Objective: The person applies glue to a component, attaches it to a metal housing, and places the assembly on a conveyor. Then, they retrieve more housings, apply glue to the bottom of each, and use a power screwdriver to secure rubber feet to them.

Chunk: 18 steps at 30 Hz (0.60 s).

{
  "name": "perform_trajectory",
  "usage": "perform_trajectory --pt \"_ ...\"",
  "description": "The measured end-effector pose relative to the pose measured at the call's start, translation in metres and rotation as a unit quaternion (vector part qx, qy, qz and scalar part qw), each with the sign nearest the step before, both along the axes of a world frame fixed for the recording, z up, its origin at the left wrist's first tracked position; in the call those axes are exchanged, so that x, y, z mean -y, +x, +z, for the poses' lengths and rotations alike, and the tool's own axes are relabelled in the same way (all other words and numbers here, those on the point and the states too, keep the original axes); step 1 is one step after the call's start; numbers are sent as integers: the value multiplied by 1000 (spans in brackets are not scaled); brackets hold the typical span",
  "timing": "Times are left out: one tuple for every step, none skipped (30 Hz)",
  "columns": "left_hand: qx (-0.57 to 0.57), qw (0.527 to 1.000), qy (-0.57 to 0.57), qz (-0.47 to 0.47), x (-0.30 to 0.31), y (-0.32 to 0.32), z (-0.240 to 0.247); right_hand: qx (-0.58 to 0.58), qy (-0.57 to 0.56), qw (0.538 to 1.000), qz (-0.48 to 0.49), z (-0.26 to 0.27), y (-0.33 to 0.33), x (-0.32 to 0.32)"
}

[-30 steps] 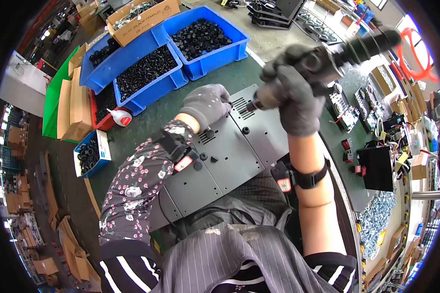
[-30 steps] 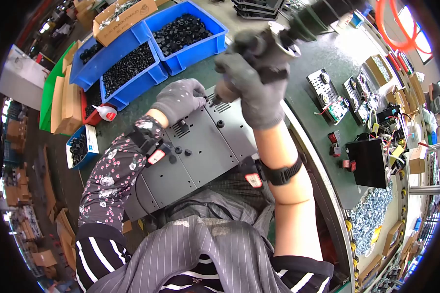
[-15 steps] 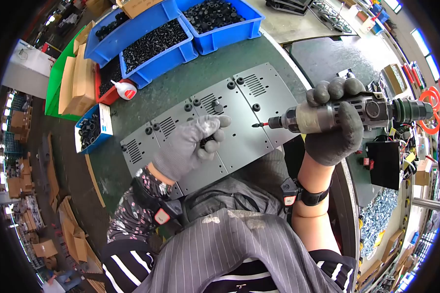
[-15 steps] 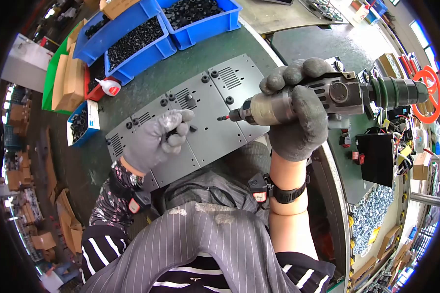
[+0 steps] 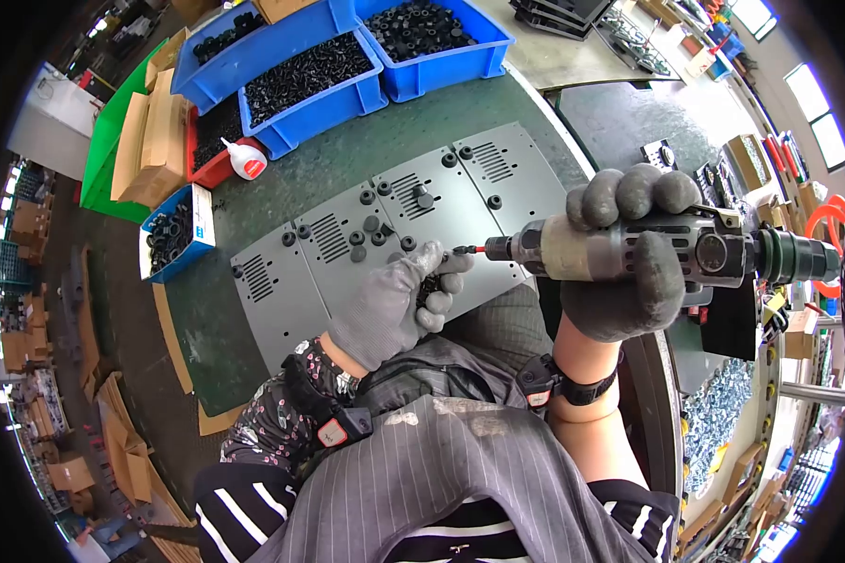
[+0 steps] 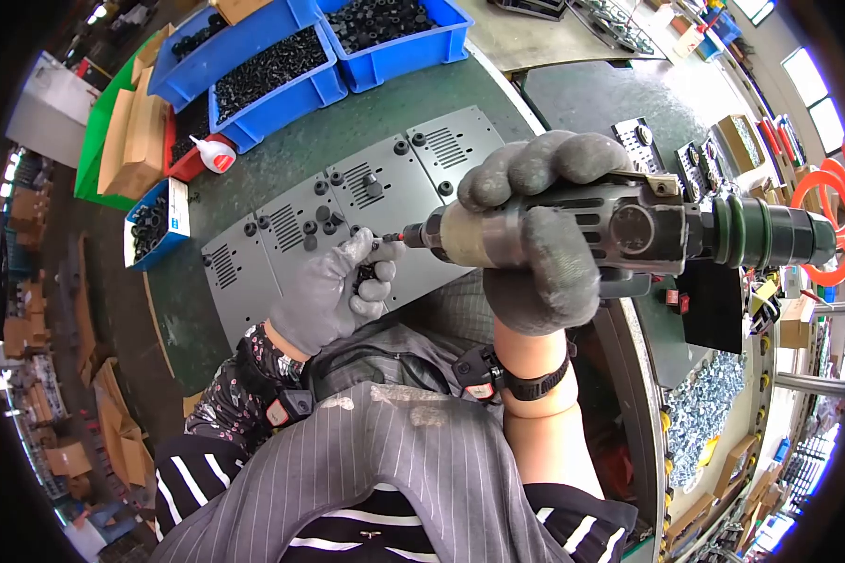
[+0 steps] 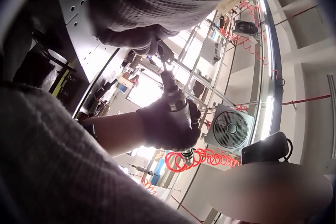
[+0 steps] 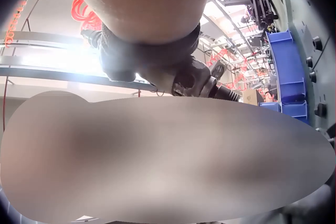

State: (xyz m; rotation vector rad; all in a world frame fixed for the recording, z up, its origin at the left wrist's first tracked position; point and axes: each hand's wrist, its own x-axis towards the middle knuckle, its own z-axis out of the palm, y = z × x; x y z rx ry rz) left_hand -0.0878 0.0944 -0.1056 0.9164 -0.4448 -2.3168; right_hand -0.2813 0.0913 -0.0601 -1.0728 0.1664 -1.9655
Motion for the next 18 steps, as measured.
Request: perform_trajectory --pt "-8 1000 0 -8 0 -1 1 -2 6 1000 7 0 -1 -1" --pt "-16 1000 0 -15 0 -2 1 -3 5 1000 7 0 0 -2" --pt "-17 1000 -1 -13 0 -3 0 -4 7 1000 3 1 1 -2" --pt "-25 1000 -1 -15 1 -3 -2 -4 9 1000 -1 1 1 -3" --pt "-34 999 -1 -17 1 -4 -3 -4 9 1000 1 1 0 -3" --pt "-33 999 -1 -15 2 -4 -3 0 10 1000 -3 0 -2 -3" --pt "-35 999 11 -17 2 -5 -3 3 10 1000 -8 0 -3 -4" --pt "-36 999 22 -19 3 -6 -2 5 10 1000 -8 1 -2 -5" --pt "-34 999 22 -19 3 -7 -3 -12 22 999 -27 3 -1 -8" --pt "-38 999 14 -20 4 -8 -4 -29 34 998 -47 4 0 -9" --pt "-42 999 7 -22 4 -10 -6 -28 35 998 -48 3 0 -8" --pt "-41 999 8 -22 4 -11 -8 -26 40 998 -48 2 -1 -8" --pt "-41 999 3 -22 4 -12 -10 -24 43 998 -48 1 -2 -8" --pt "-42 999 -1 -21 4 -14 -11 -23 44 998 -50 0 -4 -8" --pt "-41 999 0 -22 3 -15 -10 -29 42 997 -52 -2 -5 -8" --pt "-21 1000 -19 -9 2 -17 -9 -35 41 997 -54 -3 -6 -7" --pt "0 999 -38 4 1 -18 -8 -33 41 997 -54 -3 -7 -7" --pt "2 999 -38 3 1 -19 -8 -21 36 998 -50 -3 -9 -6"
